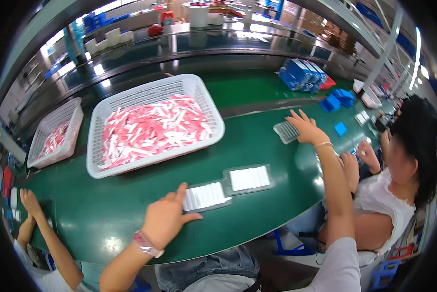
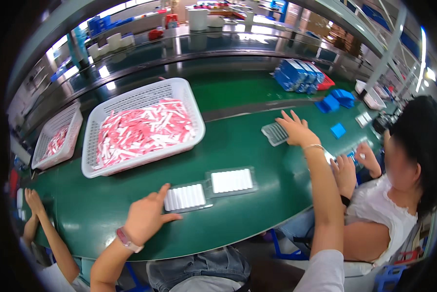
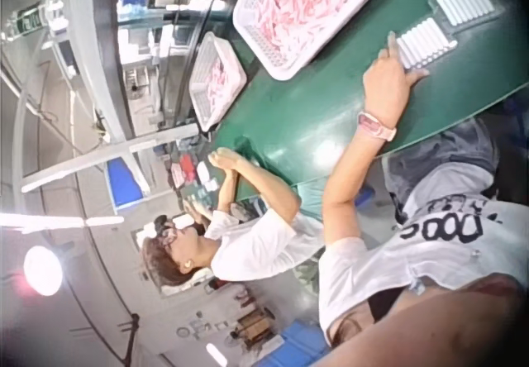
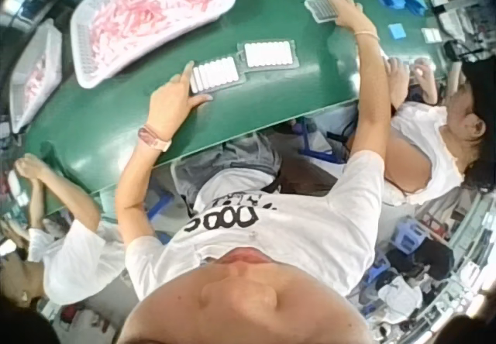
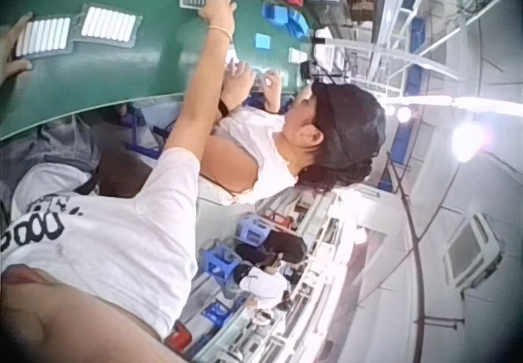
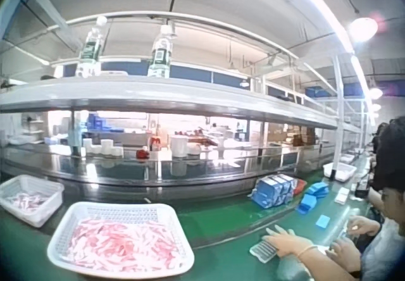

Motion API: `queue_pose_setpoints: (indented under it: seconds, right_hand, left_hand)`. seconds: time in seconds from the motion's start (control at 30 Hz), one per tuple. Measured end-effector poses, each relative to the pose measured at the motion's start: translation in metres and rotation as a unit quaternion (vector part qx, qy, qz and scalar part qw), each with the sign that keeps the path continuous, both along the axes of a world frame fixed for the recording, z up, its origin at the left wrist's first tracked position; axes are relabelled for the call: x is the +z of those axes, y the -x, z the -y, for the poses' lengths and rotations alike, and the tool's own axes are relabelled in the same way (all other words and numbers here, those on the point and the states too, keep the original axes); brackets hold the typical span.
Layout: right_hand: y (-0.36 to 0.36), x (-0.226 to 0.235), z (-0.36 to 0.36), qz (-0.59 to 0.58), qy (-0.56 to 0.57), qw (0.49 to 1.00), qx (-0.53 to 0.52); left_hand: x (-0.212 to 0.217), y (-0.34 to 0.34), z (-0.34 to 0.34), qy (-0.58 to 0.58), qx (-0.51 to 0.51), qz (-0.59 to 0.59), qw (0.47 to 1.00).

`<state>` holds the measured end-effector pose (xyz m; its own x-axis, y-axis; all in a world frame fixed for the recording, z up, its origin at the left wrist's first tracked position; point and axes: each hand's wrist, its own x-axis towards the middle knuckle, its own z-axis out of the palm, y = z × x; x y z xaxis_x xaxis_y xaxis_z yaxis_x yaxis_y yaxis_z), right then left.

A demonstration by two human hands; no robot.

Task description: The person takes strips from a basket and inserts them one by one into slots on plastic trays by hand, then pushes the filled trays along the assembly line table.

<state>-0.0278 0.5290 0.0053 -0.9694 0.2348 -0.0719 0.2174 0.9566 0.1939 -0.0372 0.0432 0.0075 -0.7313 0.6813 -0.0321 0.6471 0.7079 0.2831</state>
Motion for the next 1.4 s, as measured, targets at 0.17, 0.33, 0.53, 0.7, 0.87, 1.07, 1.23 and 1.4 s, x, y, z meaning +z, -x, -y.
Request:
queue_pose_setpoints:
  seconds: [0.17, 0.33, 0.53, 0.7, 0.87, 1.07, 1.23, 1.4]
  right_hand:
    - [-0.008, 0.013, 0.014, -0.082, 0.058, 0.995, 0.010]
    - [-0.023, 0.002, 0.086, -0.353, 0.311, 0.882, 0.034]
    - [-0.070, 0.025, 0.259, -0.160, 0.334, 0.889, 0.271]
    - [-0.074, 0.004, 0.332, -0.097, 0.247, 0.876, 0.404]
    - [-0.073, 0.000, 0.342, -0.058, 0.257, 0.899, 0.349]
    - [-0.086, 0.009, 0.358, -0.081, 0.651, 0.702, 0.276]
    - [-0.093, 0.002, 0.362, -0.051, 0.693, 0.627, 0.353]
    - [-0.101, -0.004, 0.373, -0.055, 0.722, 0.671, 0.159]
  left_hand:
    - [-0.010, -0.009, -0.037, -0.067, 0.022, 0.052, 0.996]
    - [-0.016, 0.006, -0.018, -0.323, 0.074, 0.446, 0.831]
    - [-0.024, -0.007, 0.071, -0.736, 0.163, 0.590, 0.288]
    - [-0.020, -0.050, 0.088, -0.787, 0.258, 0.504, 0.246]
    - [0.001, -0.080, 0.082, -0.728, 0.249, 0.494, 0.405]
    - [0.000, -0.089, 0.087, -0.534, 0.128, 0.695, 0.465]
    - [-0.010, -0.100, 0.082, -0.517, 0.061, 0.724, 0.453]
    - [-0.024, -0.108, 0.083, -0.602, 0.079, 0.691, 0.392]
